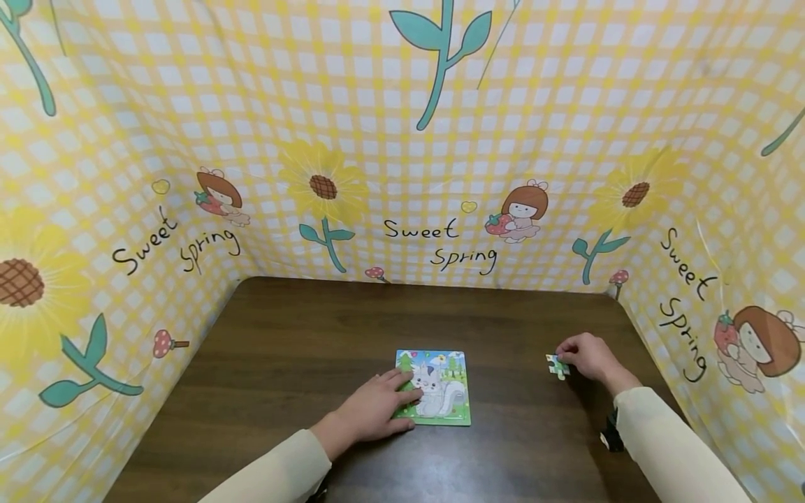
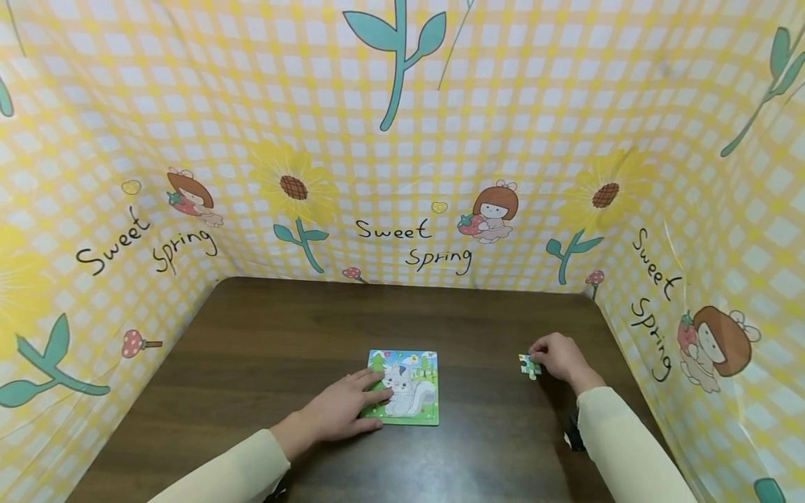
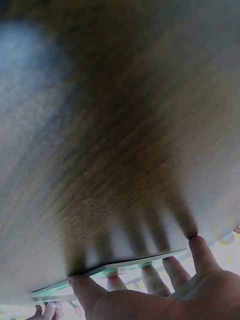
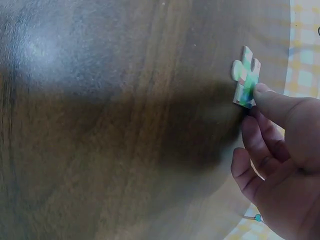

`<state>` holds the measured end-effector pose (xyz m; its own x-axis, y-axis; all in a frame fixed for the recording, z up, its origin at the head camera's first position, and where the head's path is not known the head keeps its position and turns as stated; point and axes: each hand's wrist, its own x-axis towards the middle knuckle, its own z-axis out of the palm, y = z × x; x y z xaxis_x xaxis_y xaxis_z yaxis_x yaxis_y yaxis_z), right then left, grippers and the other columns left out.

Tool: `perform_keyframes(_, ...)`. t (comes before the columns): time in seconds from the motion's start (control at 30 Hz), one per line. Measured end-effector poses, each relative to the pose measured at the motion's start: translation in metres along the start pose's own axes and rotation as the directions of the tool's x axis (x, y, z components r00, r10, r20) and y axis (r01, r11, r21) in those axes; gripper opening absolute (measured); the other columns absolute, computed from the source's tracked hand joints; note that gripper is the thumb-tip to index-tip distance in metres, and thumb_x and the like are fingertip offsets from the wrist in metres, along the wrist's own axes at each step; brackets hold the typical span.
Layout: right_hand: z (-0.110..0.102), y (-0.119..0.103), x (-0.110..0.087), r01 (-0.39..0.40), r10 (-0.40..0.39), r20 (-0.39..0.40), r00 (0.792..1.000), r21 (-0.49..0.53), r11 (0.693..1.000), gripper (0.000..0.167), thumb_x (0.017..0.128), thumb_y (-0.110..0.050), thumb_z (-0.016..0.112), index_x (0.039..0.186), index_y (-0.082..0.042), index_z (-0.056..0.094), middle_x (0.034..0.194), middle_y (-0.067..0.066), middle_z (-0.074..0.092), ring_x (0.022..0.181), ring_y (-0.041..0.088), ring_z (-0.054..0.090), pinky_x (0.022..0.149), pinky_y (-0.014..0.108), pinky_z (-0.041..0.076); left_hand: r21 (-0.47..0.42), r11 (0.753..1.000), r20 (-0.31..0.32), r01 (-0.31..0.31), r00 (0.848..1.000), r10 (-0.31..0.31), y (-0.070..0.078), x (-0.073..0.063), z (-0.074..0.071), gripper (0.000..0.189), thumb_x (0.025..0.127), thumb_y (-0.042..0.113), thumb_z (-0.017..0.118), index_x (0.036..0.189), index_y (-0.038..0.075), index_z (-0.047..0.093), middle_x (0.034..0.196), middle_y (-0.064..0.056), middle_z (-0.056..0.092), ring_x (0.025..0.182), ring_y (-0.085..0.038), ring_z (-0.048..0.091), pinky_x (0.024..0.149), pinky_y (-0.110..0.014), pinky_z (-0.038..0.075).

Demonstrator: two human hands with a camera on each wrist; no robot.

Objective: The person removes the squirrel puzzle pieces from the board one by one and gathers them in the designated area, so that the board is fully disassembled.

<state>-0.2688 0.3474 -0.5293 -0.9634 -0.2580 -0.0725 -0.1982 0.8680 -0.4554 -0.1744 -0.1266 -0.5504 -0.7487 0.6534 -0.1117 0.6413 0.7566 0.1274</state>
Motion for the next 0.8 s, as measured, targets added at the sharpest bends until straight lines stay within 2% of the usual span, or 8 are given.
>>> perform_keyframes(0.17, -0.005, -0.018, 0.0, 0.03, -0.03, -0.012, 0.999, 0.005, 1.0, 0.017, 0.098, -0.019, 0.07, 0.103, -0.004, 0.077, 0.096, 0.008, 0.076, 0.085, 0.021, 0.067, 0.077, 0.046, 0.054, -0.002, 1.0, -0.001, -0.002, 1.0, 0.002, 0.001, 0.0, 0.0, 0.059, 0.101, 0.06, 0.055, 0.153, 0.034, 0.05, 0.163, -0.006, 0.04, 0.151, -0.032, 0.038, 0.111, -0.059, 0.042)
perform_keyframes(0.3, -0.004, -0.048, 0.006, 0.069, -0.069, 0.003, 0.998, 0.049, 0.996, 0.024, 0.1, -0.021, 0.068, 0.112, -0.001, 0.075, 0.101, 0.009, 0.075, 0.089, 0.024, 0.07, 0.079, 0.048, 0.056, -0.016, 1.0, 0.003, 0.003, 1.0, -0.003, 0.001, -0.001, 0.001, 0.059, 0.101, 0.059, 0.054, 0.154, 0.033, 0.049, 0.164, -0.006, 0.039, 0.152, -0.032, 0.036, 0.112, -0.06, 0.041)
perform_keyframes(0.4, -0.001, -0.073, 0.012, 0.127, -0.128, 0.016, 0.992, 0.059, 0.99, 0.025, 0.099, -0.021, 0.069, 0.113, -0.001, 0.074, 0.102, 0.008, 0.075, 0.091, 0.024, 0.07, 0.08, 0.046, 0.057, -0.031, 0.999, 0.004, 0.007, 1.0, -0.007, 0.001, -0.001, 0.001, 0.059, 0.102, 0.058, 0.053, 0.154, 0.033, 0.048, 0.164, -0.006, 0.038, 0.152, -0.032, 0.035, 0.113, -0.061, 0.04)
perform_keyframes(0.6, 0.015, -0.124, 0.025, 0.227, -0.232, 0.058, 0.971, 0.08, 0.971, 0.022, 0.097, -0.023, 0.073, 0.109, -0.005, 0.076, 0.098, 0.001, 0.074, 0.088, 0.015, 0.067, 0.078, 0.039, 0.056, -0.055, 0.998, 0.002, 0.016, 1.0, -0.016, 0.0, -0.003, 0.001, 0.058, 0.102, 0.057, 0.053, 0.155, 0.033, 0.048, 0.166, -0.006, 0.036, 0.153, -0.032, 0.033, 0.113, -0.062, 0.039)
perform_keyframes(0.8, 0.041, -0.157, 0.029, 0.242, -0.262, 0.145, 0.954, 0.146, 0.959, 0.019, 0.097, -0.022, 0.073, 0.111, -0.01, 0.076, 0.099, -0.004, 0.072, 0.086, 0.011, 0.064, 0.075, 0.034, 0.055, -0.054, 0.998, 0.003, 0.013, 1.0, -0.013, 0.0, -0.003, 0.002, 0.058, 0.102, 0.058, 0.053, 0.155, 0.033, 0.048, 0.165, -0.005, 0.037, 0.153, -0.032, 0.033, 0.113, -0.062, 0.039)
